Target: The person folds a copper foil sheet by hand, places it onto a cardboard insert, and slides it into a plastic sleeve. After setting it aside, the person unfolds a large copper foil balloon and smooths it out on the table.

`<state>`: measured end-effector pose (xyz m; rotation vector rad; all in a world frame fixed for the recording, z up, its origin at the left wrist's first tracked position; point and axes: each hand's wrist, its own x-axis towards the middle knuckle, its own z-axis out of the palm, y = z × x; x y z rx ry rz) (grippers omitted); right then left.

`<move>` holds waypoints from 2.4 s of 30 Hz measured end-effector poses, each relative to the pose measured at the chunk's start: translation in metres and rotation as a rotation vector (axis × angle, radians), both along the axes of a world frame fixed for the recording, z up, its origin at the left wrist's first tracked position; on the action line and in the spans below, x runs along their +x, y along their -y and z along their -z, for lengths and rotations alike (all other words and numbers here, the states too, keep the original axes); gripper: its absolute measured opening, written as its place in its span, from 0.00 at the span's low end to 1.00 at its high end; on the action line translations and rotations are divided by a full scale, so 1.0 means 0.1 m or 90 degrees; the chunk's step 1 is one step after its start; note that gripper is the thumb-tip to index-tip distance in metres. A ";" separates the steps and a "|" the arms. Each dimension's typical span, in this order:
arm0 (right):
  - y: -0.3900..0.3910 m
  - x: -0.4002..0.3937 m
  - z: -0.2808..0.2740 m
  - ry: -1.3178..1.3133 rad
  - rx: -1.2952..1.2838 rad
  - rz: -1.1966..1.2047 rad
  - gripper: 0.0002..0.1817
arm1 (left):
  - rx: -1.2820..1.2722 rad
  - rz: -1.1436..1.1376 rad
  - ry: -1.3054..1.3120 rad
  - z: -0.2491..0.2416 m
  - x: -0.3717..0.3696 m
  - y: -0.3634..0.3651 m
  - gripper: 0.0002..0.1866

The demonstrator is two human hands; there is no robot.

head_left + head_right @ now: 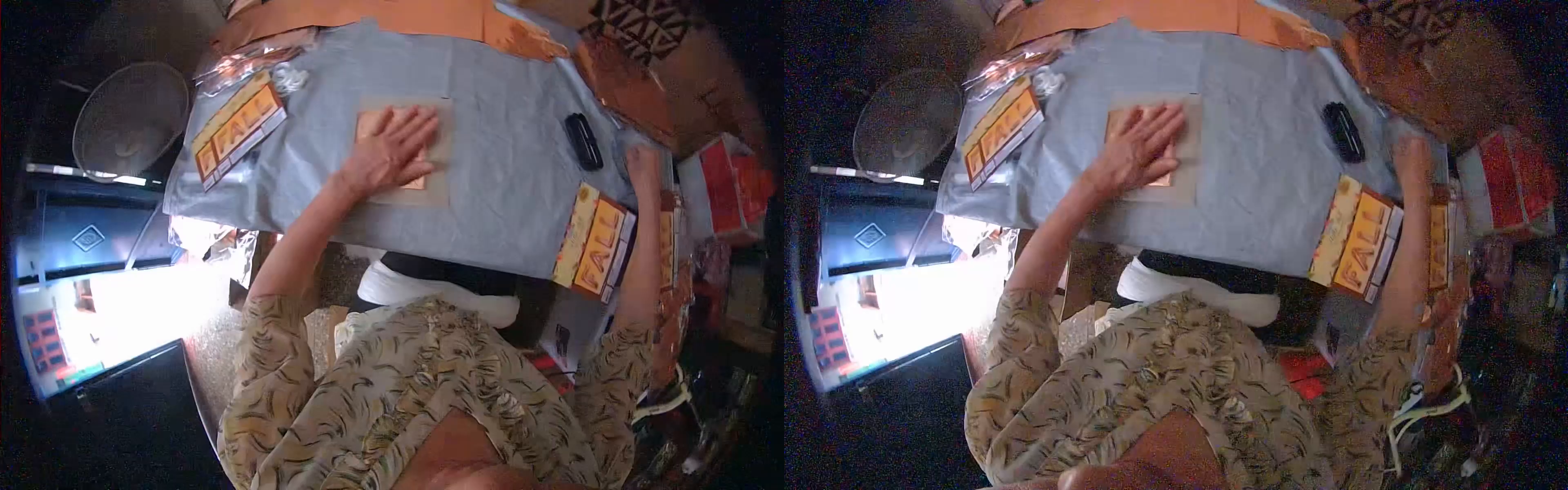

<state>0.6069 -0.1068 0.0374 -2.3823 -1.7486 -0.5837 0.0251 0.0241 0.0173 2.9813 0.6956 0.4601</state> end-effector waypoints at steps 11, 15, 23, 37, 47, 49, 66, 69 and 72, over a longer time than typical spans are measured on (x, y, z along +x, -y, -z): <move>-0.17 0.03 0.09 -0.082 -0.001 -0.030 0.09 | -0.144 0.098 0.121 -0.15 -0.29 0.50 0.27; -0.23 0.15 0.13 -0.153 -0.036 0.018 0.12 | -0.224 0.080 0.174 -0.21 -0.51 0.53 0.20; -0.29 0.51 0.22 -0.229 -0.094 -0.037 0.16 | -0.377 -0.154 0.390 -0.22 -0.74 0.40 0.15; -0.11 0.22 -0.02 -0.210 -0.068 0.004 0.17 | 0.026 -0.144 0.023 0.07 -0.38 0.32 0.33; 0.10 -1.84 -0.62 -0.315 0.083 -0.145 0.14 | 0.058 -0.133 0.050 -0.01 -0.25 -0.16 0.32; 0.22 -2.50 -0.51 -0.480 0.039 -0.222 0.12 | 0.011 -0.117 0.108 -0.26 -0.08 -0.37 0.32; 0.35 -3.55 -0.21 -1.126 0.292 -0.099 0.29 | -0.969 -0.309 0.448 -0.59 -0.43 0.02 0.27; 0.19 -3.45 -0.32 -1.222 0.213 -0.063 0.27 | -0.950 -0.238 0.532 -0.54 -0.37 0.42 0.24; 0.14 -3.33 -0.32 -1.164 0.193 -0.081 0.21 | -1.030 -0.222 0.555 -0.42 -0.36 0.63 0.22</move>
